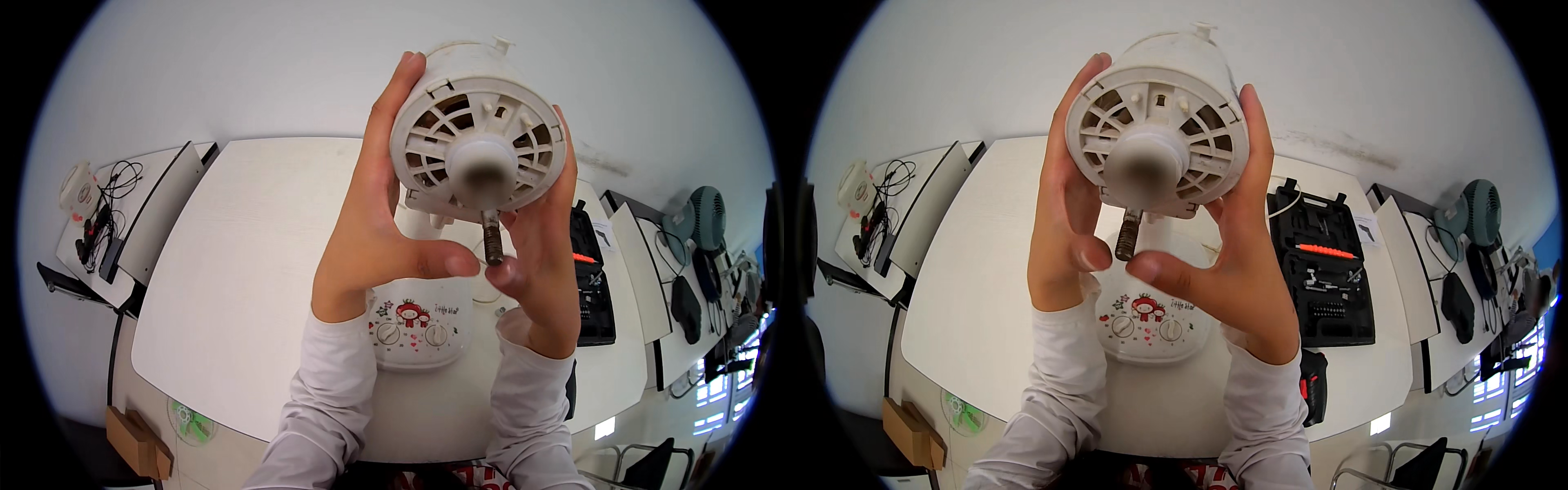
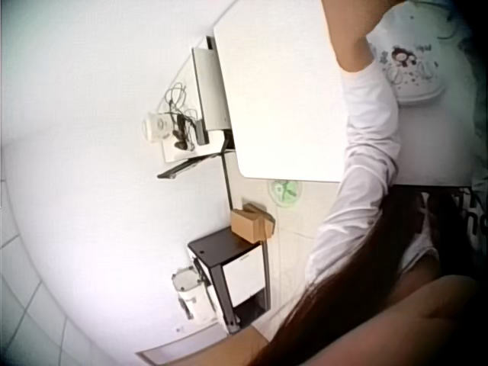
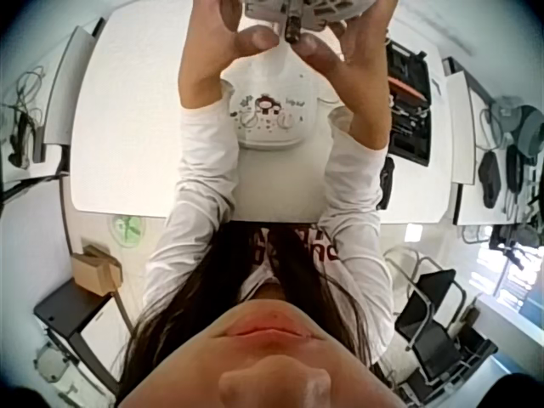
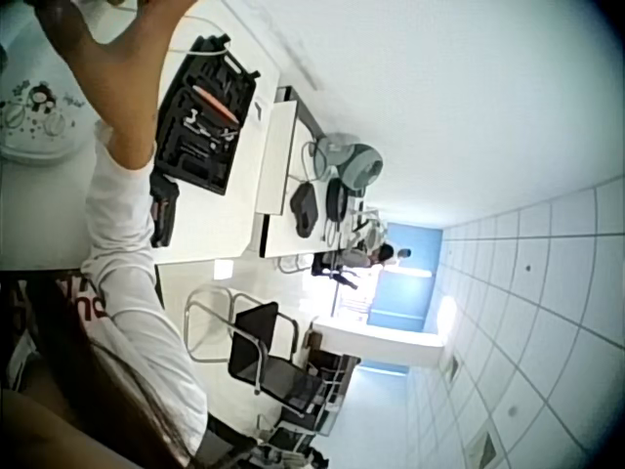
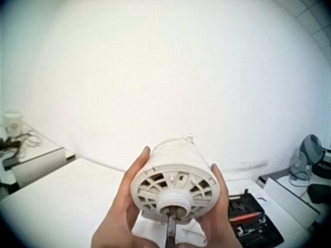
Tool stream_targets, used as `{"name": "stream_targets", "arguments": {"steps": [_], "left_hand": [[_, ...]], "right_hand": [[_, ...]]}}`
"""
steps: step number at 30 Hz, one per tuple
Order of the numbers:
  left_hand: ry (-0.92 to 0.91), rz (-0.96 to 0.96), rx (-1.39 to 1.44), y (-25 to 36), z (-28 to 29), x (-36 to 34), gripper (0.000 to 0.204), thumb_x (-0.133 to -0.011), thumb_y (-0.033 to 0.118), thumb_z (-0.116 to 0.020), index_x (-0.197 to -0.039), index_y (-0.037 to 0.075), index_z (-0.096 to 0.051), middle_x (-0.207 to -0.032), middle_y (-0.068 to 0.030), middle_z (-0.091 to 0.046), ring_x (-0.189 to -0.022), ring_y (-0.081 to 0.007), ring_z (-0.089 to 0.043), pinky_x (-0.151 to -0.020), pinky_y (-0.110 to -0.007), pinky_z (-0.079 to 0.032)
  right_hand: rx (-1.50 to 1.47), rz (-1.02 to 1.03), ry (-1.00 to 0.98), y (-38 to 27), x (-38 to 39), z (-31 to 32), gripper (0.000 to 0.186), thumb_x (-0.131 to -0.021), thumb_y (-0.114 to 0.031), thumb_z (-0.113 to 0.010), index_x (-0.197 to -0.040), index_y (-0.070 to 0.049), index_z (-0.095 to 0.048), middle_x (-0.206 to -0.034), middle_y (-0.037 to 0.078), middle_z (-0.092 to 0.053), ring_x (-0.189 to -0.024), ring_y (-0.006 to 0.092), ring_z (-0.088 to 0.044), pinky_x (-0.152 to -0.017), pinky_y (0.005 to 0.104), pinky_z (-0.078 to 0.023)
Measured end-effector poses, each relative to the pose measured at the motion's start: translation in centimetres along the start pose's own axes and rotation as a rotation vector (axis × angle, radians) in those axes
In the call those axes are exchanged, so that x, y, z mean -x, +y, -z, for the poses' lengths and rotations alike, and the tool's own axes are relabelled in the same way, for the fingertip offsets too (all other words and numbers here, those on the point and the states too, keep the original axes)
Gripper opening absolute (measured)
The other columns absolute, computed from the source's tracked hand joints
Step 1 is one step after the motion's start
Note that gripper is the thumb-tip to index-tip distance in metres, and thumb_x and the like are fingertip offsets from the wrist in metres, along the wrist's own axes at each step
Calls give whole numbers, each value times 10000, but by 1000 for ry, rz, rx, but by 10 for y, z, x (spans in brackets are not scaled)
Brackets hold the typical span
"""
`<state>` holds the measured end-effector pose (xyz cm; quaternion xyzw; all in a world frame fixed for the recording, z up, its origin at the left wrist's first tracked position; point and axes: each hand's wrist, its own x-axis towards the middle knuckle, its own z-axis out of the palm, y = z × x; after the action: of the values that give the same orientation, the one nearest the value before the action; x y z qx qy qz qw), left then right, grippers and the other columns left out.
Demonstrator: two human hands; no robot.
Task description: The person disassembles a white electric fan by removing the motor housing and detaching the motor from the stand. They repeatedly spray lubricant into the motor shaft and rotate the shaft by hand to distribute the lubricant. The person reassembles the motor housing and stand, then continues to rotate the shaft to test movement.
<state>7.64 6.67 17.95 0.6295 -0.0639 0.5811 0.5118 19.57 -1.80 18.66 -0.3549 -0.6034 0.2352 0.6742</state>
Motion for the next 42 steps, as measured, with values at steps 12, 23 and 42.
{"name": "stream_targets", "arguments": {"steps": [12, 23, 42], "left_hand": [[68, 37, 91, 4, -4, -1, 1300, -367, 278, -902, -1421, 85, -166, -1292, -125, -443, -1222, -267, -422, -1009, -387, -345], [175, 58, -56, 7, -15, -1, 1424, -267, 648, -821, -1385, 10, -214, -1312, -133, -407, -1200, -269, -447, -994, -413, -395], [179, 86, -56, 11, -17, -2, 1335, -355, 582, -834, -1381, -5, -213, -1263, -157, -446, -1180, -282, -465, -972, -407, -416]], "right_hand": [[-8, -25, 57, -4, 1, -11, 1328, -509, -618, -780, -1423, -78, 18, -1376, 159, -284, -1255, 305, -359, -982, 462, -370], [-10, 2, 55, -4, 2, -11, 1275, -552, -602, -758, -1422, -60, 0, -1377, 168, -280, -1270, 311, -338, -1011, 470, -334], [-16, 53, 73, -6, 4, -12, 1153, -608, -488, -720, -1416, -9, -53, -1367, 188, -286, -1276, 313, -324, -1028, 451, -315]]}}
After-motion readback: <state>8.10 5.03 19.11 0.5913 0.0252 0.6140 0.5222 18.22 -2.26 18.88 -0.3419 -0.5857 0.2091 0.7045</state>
